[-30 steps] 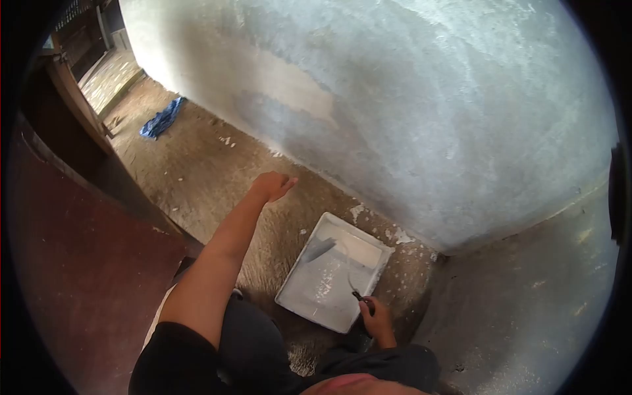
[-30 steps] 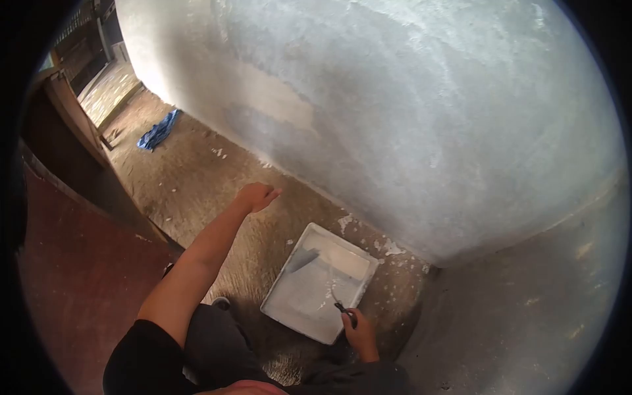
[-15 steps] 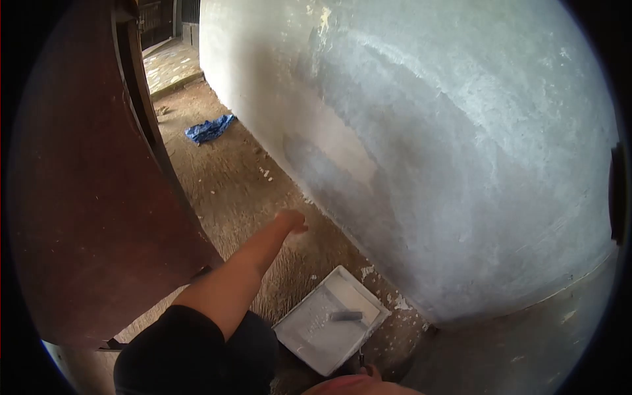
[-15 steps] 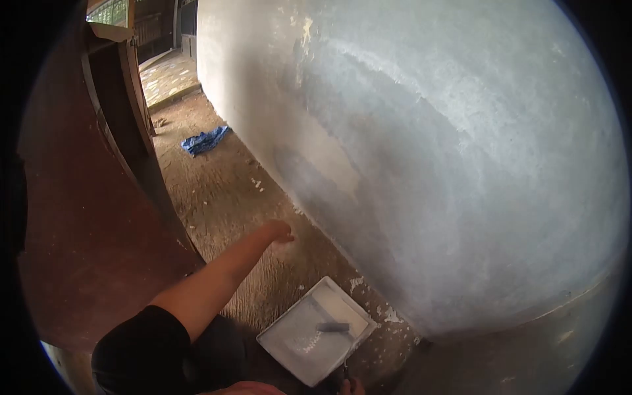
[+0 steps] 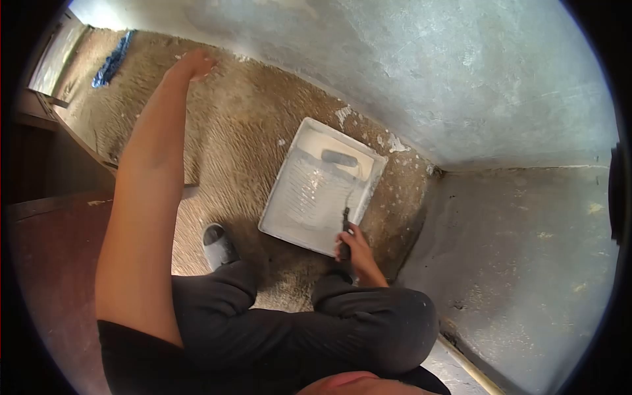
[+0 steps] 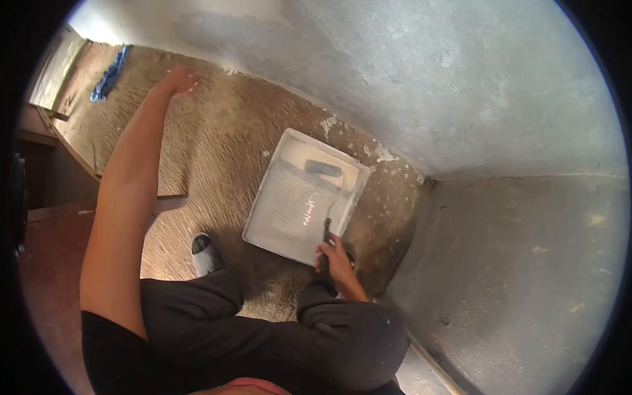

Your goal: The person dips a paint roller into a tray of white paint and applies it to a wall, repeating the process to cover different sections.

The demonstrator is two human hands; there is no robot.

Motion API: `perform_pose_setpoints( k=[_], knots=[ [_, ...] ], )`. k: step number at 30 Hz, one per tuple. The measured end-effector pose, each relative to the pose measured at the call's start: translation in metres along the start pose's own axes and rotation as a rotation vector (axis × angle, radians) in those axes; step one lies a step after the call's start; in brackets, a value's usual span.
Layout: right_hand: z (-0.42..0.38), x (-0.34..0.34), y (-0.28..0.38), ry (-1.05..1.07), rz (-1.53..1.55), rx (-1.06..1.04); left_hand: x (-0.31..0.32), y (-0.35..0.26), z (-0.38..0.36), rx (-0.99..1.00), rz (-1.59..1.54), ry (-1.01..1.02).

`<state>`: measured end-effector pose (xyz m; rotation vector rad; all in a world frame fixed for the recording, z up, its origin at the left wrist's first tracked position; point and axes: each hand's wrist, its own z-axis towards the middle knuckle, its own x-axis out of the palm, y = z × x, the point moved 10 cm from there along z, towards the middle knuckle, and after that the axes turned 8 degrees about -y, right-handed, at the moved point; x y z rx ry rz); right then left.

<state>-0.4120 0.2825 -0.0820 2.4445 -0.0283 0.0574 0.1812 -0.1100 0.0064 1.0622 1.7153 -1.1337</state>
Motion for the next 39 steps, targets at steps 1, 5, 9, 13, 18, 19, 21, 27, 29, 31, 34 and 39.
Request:
perform_pose_setpoints(
  k=[1,5,9,13,18,19,21,27,29,31,34,39],
  knots=[
    [0.002,0.014,0.004,0.072,0.032,0.001,0.016,0.027,-0.003,-0.181,-0.084,0.069],
    [0.008,0.065,0.027,0.193,0.052,0.121,0.037,0.009,0.014,0.117,0.018,0.093],
    [0.016,0.089,0.03,0.258,0.06,0.105,0.044,0.007,0.009,-0.138,-0.252,-0.004],
    [0.019,0.082,0.027,0.237,0.01,0.087,0.05,0.001,0.009,-0.122,-0.174,0.011],
    [0.011,0.031,0.007,0.137,-0.118,0.011,0.064,0.006,0.009,-0.103,-0.078,0.028],
    [0.008,0.016,0.007,0.057,-0.266,-0.051,0.064,0.008,0.006,-0.112,-0.069,0.015],
    [-0.008,-0.004,0.029,-0.108,-0.535,-0.295,0.064,0.006,0.002,-0.106,-0.041,-0.021],
    [-0.051,-0.014,0.075,-0.321,-0.818,-0.667,0.075,-0.006,0.004,-0.167,-0.023,-0.047],
    [-0.064,-0.018,0.092,-0.469,-0.834,-0.861,0.068,-0.02,-0.003,-0.169,-0.029,-0.073],
    [-0.06,-0.02,0.091,-0.483,-0.815,-0.858,0.058,-0.032,-0.009,-0.158,-0.031,-0.086],
    [-0.055,-0.023,0.084,-0.469,-0.853,-0.828,0.05,-0.044,-0.023,-0.209,-0.088,-0.083],
    [-0.058,-0.023,0.073,-0.468,-0.895,-0.863,0.035,-0.039,-0.033,-0.349,-0.194,-0.132]
  ],
)
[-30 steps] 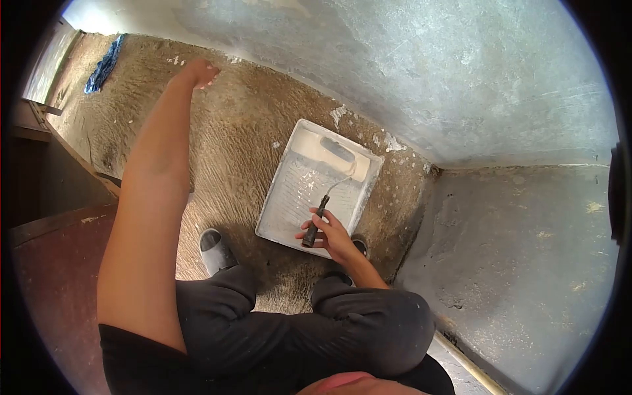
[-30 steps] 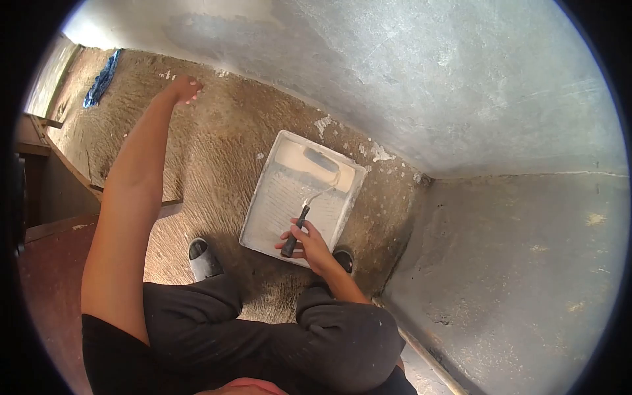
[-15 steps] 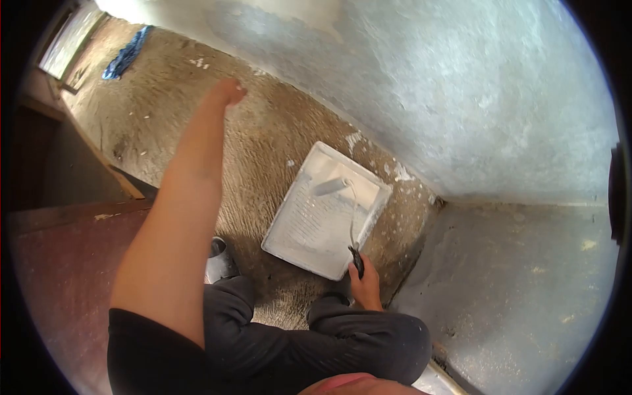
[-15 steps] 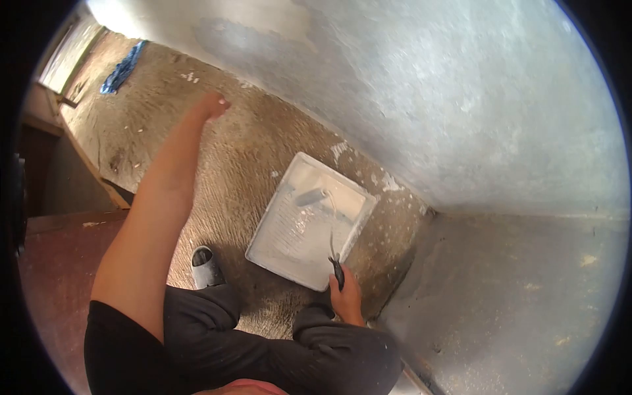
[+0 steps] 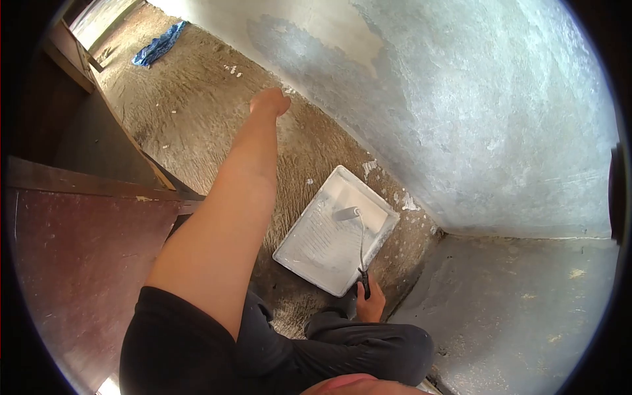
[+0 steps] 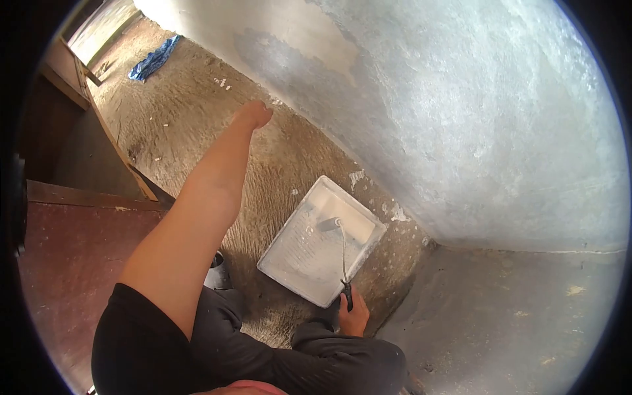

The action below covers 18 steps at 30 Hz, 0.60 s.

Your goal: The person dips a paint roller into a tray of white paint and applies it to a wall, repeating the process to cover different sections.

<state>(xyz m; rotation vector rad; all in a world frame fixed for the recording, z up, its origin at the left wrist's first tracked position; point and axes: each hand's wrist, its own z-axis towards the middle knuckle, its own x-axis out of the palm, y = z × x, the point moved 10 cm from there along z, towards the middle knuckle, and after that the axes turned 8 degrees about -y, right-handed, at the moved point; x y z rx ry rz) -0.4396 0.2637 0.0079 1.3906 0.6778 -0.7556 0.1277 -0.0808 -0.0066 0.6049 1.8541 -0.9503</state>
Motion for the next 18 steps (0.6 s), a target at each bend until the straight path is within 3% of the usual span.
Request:
perform_pose_setpoints(
  k=[7,9,12,16,18],
  knots=[
    [0.002,-0.012,0.014,-0.045,-0.038,-0.044,0.018,0.02,0.028,0.002,-0.115,-0.023],
    [0.005,-0.012,0.014,0.074,-0.034,0.05,0.034,0.028,0.039,0.038,-0.076,-0.008],
    [0.017,-0.019,-0.002,0.017,0.096,0.168,0.03,0.037,0.031,0.029,-0.104,-0.033],
    [0.065,-0.05,0.025,-0.096,0.229,0.059,0.034,0.049,0.03,0.009,-0.128,-0.012],
    [0.097,-0.074,0.048,-0.148,0.163,-0.082,0.031,0.052,0.033,0.048,-0.162,-0.118]
  ],
)
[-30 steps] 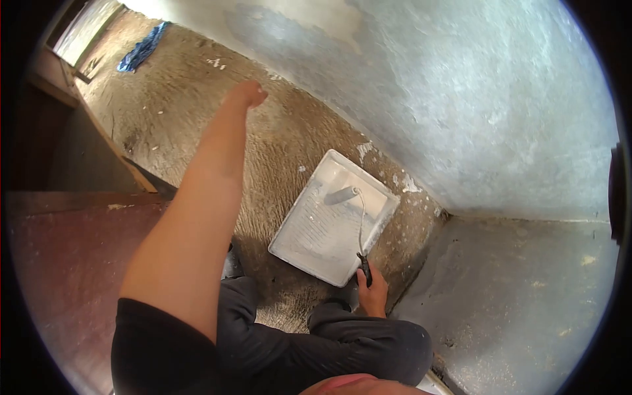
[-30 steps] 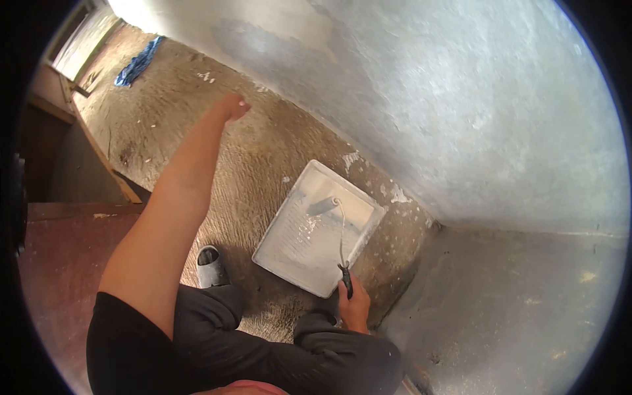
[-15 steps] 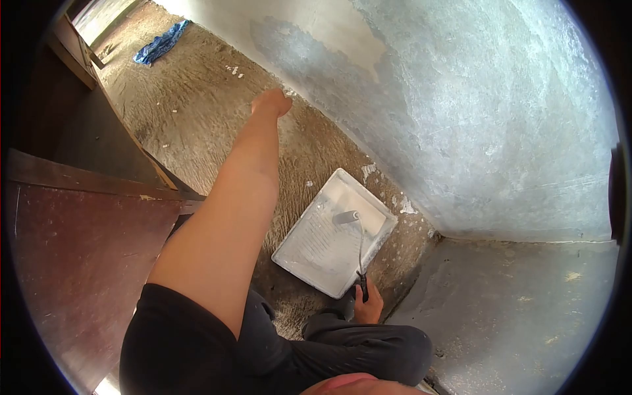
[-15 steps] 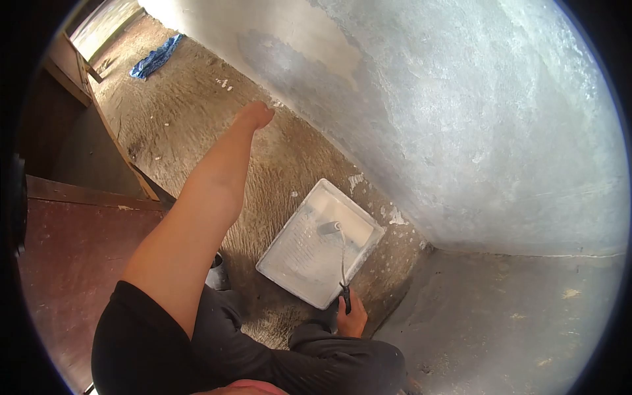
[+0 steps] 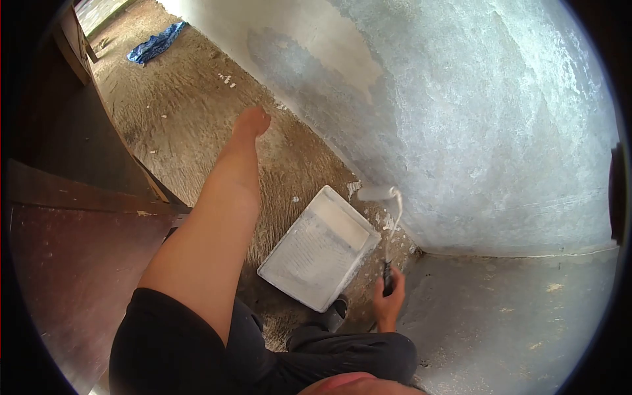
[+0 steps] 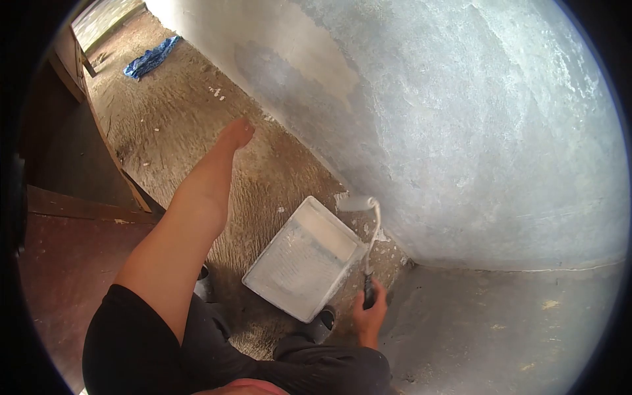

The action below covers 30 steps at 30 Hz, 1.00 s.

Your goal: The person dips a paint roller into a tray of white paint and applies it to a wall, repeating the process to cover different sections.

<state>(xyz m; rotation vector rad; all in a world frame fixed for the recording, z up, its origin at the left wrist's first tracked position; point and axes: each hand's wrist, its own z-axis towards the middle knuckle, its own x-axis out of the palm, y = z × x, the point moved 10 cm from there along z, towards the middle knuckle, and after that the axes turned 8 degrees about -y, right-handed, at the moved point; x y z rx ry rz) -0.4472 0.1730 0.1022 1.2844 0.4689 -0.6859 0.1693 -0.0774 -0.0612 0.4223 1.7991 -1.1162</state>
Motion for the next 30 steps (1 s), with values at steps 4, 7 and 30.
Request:
perform_pose_setpoints(
  k=[4,7,30],
  knots=[
    [0.077,-0.011,0.028,-0.005,-0.051,-0.082,-0.031,-0.004,-0.02,-0.031,-0.114,-0.051],
    [0.128,0.0,0.085,-0.097,-0.288,-0.514,-0.043,0.002,-0.019,-0.071,-0.093,-0.072],
    [0.288,0.199,0.307,-0.145,-0.488,-0.846,-0.058,0.014,-0.015,0.04,-0.014,-0.106]
  ],
)
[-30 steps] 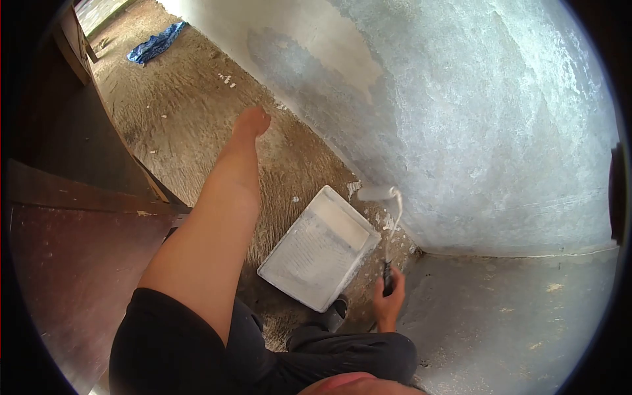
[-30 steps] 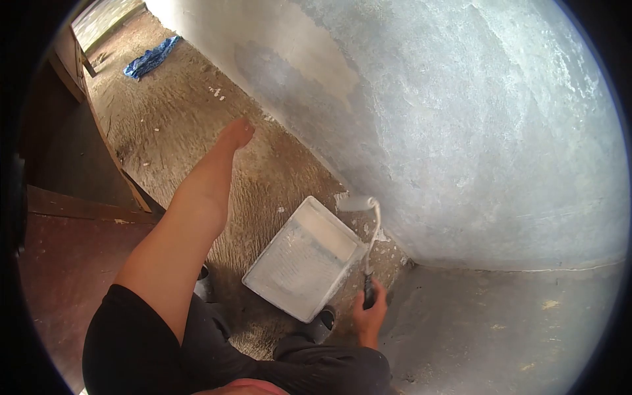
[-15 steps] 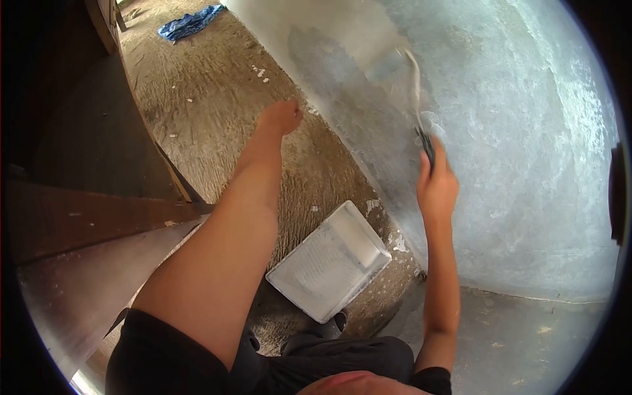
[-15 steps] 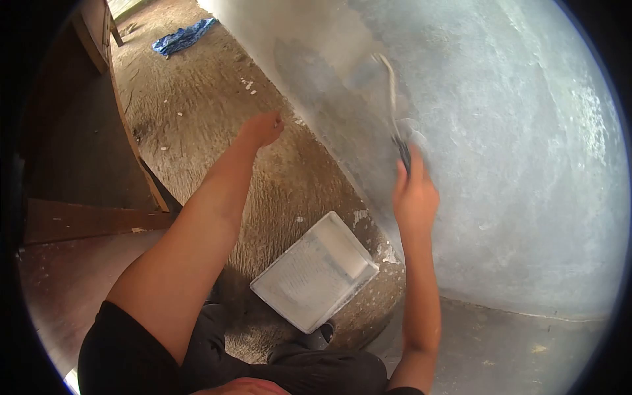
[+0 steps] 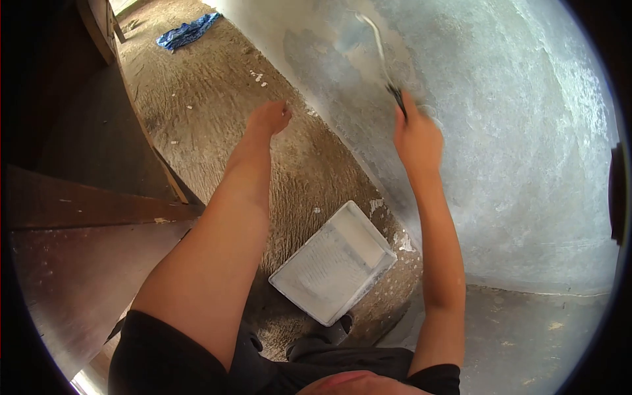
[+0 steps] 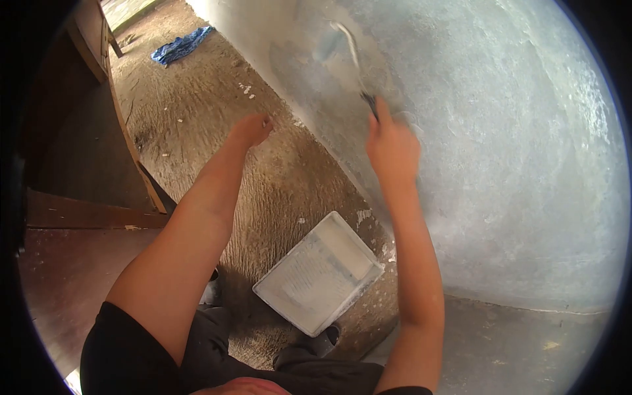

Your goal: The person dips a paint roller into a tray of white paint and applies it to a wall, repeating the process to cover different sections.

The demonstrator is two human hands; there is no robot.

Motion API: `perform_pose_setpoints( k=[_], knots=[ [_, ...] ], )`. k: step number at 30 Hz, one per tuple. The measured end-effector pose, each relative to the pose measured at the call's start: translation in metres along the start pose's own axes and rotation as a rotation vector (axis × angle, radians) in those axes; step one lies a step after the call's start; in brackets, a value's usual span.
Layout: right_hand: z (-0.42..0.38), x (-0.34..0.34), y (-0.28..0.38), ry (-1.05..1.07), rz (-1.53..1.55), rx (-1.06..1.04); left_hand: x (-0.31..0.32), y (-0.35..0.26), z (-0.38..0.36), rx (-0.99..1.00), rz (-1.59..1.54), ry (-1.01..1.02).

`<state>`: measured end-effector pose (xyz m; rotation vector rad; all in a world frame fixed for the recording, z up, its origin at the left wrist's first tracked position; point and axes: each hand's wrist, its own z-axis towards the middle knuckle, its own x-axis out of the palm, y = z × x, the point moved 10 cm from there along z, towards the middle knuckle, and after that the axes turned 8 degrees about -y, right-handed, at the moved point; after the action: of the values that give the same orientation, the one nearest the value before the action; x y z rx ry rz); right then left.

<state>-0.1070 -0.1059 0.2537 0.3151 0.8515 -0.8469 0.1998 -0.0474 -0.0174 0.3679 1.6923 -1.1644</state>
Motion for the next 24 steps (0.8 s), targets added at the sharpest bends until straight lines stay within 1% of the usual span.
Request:
perform_pose_setpoints(
  k=[2,6,7,8,9,12,13,15,16,18,20,22,24],
  knots=[
    [-0.062,-0.03,-0.046,-0.024,-0.013,-0.003,0.001,-0.005,0.006,0.007,0.01,0.005],
    [-0.152,-0.087,-0.129,0.086,-0.068,0.028,0.022,-0.016,0.007,0.01,0.041,0.034],
    [-0.172,-0.098,-0.141,0.095,-0.073,0.036,0.026,-0.023,0.001,0.015,0.042,0.047],
    [-0.19,-0.106,-0.152,0.105,-0.08,0.062,0.024,-0.028,-0.006,-0.032,0.048,0.03],
    [-0.199,-0.106,-0.158,0.113,-0.081,0.084,0.022,-0.029,-0.01,-0.084,0.057,0.009],
    [-0.206,-0.093,-0.156,0.101,-0.047,0.107,0.027,-0.037,-0.016,-0.101,0.079,0.009],
    [-0.195,-0.089,-0.144,0.097,-0.04,0.11,0.031,-0.036,-0.013,-0.102,0.087,0.005],
    [-0.157,-0.067,-0.113,0.084,0.091,0.111,0.035,-0.035,-0.007,-0.071,0.034,-0.006],
    [-0.14,-0.049,-0.097,0.076,0.108,0.094,0.03,-0.03,-0.007,-0.088,0.036,-0.025],
    [-0.103,-0.003,-0.074,0.117,0.202,0.207,0.024,-0.034,-0.009,0.019,-0.004,0.012],
    [-0.049,0.037,-0.034,0.137,0.267,0.215,0.025,-0.018,-0.006,0.017,-0.016,0.001],
    [0.011,0.068,0.011,0.052,0.357,0.123,0.014,-0.014,-0.005,0.027,-0.024,-0.001],
    [0.069,0.097,0.054,0.022,0.315,0.066,0.002,-0.011,-0.007,0.014,-0.003,0.035]
  ],
)
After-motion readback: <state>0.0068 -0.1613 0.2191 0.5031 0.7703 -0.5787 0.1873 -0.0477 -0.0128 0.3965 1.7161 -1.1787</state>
